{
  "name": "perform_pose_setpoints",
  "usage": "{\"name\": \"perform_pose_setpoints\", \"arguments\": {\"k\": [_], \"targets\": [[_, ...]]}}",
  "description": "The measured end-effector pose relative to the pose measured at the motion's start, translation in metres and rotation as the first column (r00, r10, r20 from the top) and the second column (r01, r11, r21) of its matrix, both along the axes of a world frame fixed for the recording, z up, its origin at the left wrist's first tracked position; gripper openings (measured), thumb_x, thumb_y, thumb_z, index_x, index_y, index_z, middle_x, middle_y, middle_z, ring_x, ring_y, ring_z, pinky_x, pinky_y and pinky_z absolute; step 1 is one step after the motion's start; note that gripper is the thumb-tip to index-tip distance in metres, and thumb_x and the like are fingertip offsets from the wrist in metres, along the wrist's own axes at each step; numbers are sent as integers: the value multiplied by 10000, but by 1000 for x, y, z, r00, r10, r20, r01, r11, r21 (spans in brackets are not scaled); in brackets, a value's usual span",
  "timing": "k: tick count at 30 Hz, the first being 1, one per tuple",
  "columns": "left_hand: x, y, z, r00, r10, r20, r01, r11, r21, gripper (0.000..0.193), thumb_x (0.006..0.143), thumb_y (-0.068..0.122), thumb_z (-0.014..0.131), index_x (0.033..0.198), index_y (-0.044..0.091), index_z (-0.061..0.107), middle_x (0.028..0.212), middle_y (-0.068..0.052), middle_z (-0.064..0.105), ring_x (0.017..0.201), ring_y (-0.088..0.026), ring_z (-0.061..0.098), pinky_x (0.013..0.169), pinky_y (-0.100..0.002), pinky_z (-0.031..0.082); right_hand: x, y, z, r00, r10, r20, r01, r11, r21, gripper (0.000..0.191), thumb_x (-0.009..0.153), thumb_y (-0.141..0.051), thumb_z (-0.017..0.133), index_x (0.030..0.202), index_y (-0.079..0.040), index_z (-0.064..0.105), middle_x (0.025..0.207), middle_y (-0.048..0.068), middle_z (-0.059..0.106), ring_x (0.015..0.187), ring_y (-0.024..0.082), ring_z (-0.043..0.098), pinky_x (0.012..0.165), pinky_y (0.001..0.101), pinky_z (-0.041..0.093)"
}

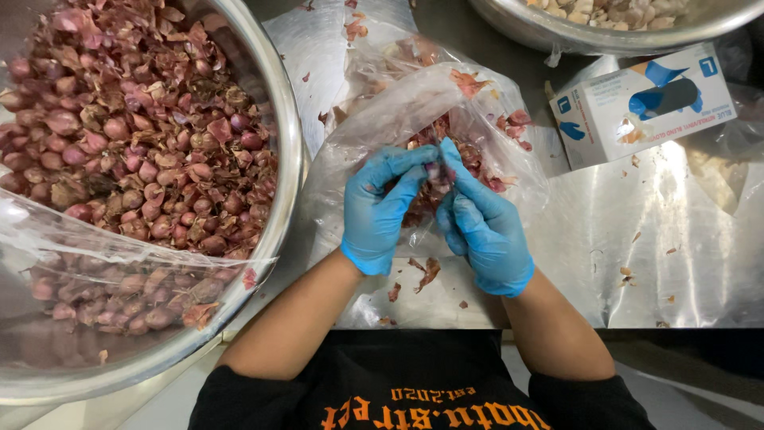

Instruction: The person, wearing blue gloves, trims and peels shallots one at a time with a small paring knife at a stainless steel prep table, discarding the skins onto the table and setting peeled shallots aside. Large bowls of unpeeled shallots, garlic, and shredded carrot surround the work area.

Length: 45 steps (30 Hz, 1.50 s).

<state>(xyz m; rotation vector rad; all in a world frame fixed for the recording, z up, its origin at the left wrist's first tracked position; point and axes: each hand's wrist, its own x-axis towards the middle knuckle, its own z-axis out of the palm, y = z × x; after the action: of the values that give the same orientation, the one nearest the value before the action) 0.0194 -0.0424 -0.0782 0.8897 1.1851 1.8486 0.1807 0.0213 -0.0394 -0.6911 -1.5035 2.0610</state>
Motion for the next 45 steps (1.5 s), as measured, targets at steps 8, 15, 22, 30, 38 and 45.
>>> {"name": "perform_pose_setpoints", "arguments": {"k": [8, 15, 22, 30, 38, 45], "targets": [[12, 3, 6, 993, 116, -13, -117, 989, -91, 250, 989, 41, 713, 1238, 29, 734, 1036, 19, 726, 848, -27, 575, 766, -202, 490, -3, 1, -6, 999, -52, -15, 49, 983, -179, 552, 1071, -180, 487, 1610, -100, 399, 848, 33, 555, 547, 60, 386, 486, 194, 341], [-3, 2, 9, 981, -106, 161, 121, 989, -83, 208, 1004, 84, 698, 1200, 19, 718, 1043, 7, 727, 918, -41, 613, 841, -218, 517, 12, 13, -7, 973, 85, -213, -177, 870, -460, 676, 1005, -360, 642, 1584, -115, 392, 843, 43, 570, 493, 77, 413, 448, 226, 360], [-8, 2, -3, 870, -239, 431, 271, 963, -14, 211, 1031, 64, 721, 1229, 1, 685, 1034, -12, 696, 796, -54, 523, 696, -217, 425, 16, 14, -7, 944, 125, -305, -273, 814, -512, 657, 1020, -367, 651, 1575, -99, 424, 849, 42, 562, 493, 77, 407, 447, 225, 353], [-6, 2, 3, 953, -168, 252, 192, 979, -74, 219, 996, 55, 694, 1212, 17, 701, 1072, -26, 735, 948, -68, 661, 847, -230, 561, 14, 12, -12, 960, 93, -265, -215, 848, -484, 657, 1006, -370, 656, 1564, -122, 413, 855, 46, 561, 496, 79, 414, 447, 230, 348], [-16, 1, -5, 798, -310, 517, 351, 936, 20, 220, 974, 31, 721, 1190, 56, 686, 1051, -9, 703, 863, -59, 612, 694, -193, 480, 14, 18, -4, 908, 144, -393, -359, 753, -552, 771, 1008, -382, 667, 1651, -174, 296, 819, 4, 525, 457, 64, 390, 398, 222, 326], [-15, 0, -7, 811, -304, 499, 352, 936, -1, 214, 963, 31, 711, 1172, 76, 690, 1075, 3, 700, 914, -67, 637, 752, -211, 513, 13, 20, -2, 902, 127, -412, -369, 723, -584, 737, 1024, -386, 635, 1648, -207, 286, 789, -3, 504, 439, 63, 388, 381, 231, 328]]}}
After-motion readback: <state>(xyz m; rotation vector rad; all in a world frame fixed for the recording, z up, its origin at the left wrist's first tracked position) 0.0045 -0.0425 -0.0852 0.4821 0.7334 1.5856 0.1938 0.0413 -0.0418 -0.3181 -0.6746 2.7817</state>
